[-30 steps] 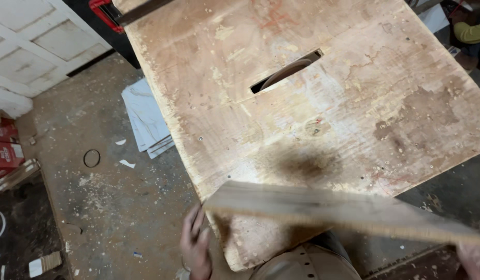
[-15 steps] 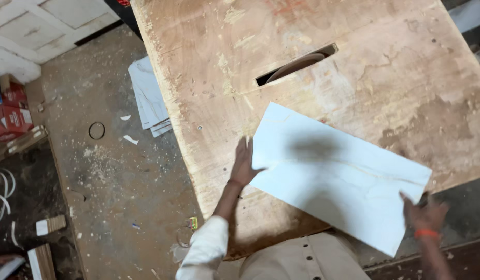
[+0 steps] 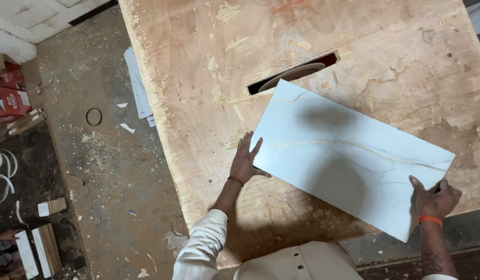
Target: The person moves white marble-pattern panels around a large wooden workbench, stacking and repositioning them. They then place a black trapezoid template on a panel and trace around its edges with a red pencil, marking the panel for cutting.
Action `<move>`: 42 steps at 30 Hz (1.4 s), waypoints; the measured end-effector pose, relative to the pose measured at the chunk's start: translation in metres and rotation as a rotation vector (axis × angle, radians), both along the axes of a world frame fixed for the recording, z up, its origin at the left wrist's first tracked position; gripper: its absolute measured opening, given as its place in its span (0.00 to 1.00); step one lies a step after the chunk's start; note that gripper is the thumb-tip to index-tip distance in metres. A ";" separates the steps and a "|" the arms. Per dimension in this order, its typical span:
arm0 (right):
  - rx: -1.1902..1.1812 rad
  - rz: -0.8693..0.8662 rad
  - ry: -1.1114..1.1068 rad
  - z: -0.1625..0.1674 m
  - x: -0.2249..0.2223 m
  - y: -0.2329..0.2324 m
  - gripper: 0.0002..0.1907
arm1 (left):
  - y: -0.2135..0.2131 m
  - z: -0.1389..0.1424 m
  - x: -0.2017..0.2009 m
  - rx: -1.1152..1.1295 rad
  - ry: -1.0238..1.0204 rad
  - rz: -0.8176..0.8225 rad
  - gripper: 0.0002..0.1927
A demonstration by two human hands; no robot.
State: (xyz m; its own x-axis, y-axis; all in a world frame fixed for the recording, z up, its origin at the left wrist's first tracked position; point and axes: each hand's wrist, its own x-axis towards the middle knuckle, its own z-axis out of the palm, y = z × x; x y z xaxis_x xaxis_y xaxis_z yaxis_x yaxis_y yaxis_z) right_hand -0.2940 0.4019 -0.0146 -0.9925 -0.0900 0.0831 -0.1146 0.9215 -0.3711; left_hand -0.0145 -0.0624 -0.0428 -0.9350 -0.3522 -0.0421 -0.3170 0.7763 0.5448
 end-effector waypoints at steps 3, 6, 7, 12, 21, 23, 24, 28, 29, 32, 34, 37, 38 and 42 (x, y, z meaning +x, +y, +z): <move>0.056 0.057 0.075 -0.001 -0.015 -0.009 0.35 | -0.004 0.002 -0.009 0.007 -0.025 -0.035 0.76; -0.007 0.068 0.099 0.000 -0.015 -0.012 0.35 | -0.008 0.000 -0.011 0.016 0.001 -0.044 0.76; 0.000 0.059 0.092 0.000 -0.014 -0.013 0.34 | -0.009 -0.002 -0.011 0.017 0.004 -0.049 0.76; -0.043 -0.029 0.036 -0.001 -0.011 -0.019 0.34 | -0.013 -0.010 -0.009 0.041 0.058 -0.066 0.77; -0.374 -0.182 0.027 0.010 0.007 -0.042 0.28 | -0.017 -0.013 -0.010 0.020 0.055 -0.126 0.77; -0.235 -0.205 0.097 0.012 0.009 -0.044 0.27 | -0.018 -0.012 -0.010 0.028 0.044 -0.128 0.77; -0.261 -0.220 0.087 0.012 0.009 -0.044 0.27 | -0.019 -0.012 -0.011 0.030 0.041 -0.129 0.76; -0.368 -0.328 -0.011 0.017 0.026 -0.046 0.28 | -0.031 -0.011 -0.012 0.007 0.027 -0.182 0.77; -0.394 -0.366 -0.051 0.018 0.037 -0.046 0.29 | -0.039 -0.011 -0.011 0.002 0.000 -0.198 0.77; -0.215 -0.522 -0.346 0.028 0.100 -0.055 0.22 | -0.082 -0.006 -0.012 0.002 -0.072 -0.282 0.79; -0.466 -0.561 -0.283 0.029 0.167 -0.071 0.16 | -0.116 -0.001 -0.009 0.006 -0.107 -0.356 0.80; -0.533 -0.671 -0.415 0.028 0.232 -0.086 0.13 | -0.166 0.009 -0.014 -0.025 -0.133 -0.431 0.79; -0.561 -0.685 -0.398 0.024 0.243 -0.086 0.13 | -0.176 0.012 -0.016 -0.035 -0.148 -0.450 0.79; -0.594 -0.721 -0.352 -0.003 0.230 -0.074 0.24 | -0.174 0.016 -0.022 -0.095 -0.238 -0.461 0.80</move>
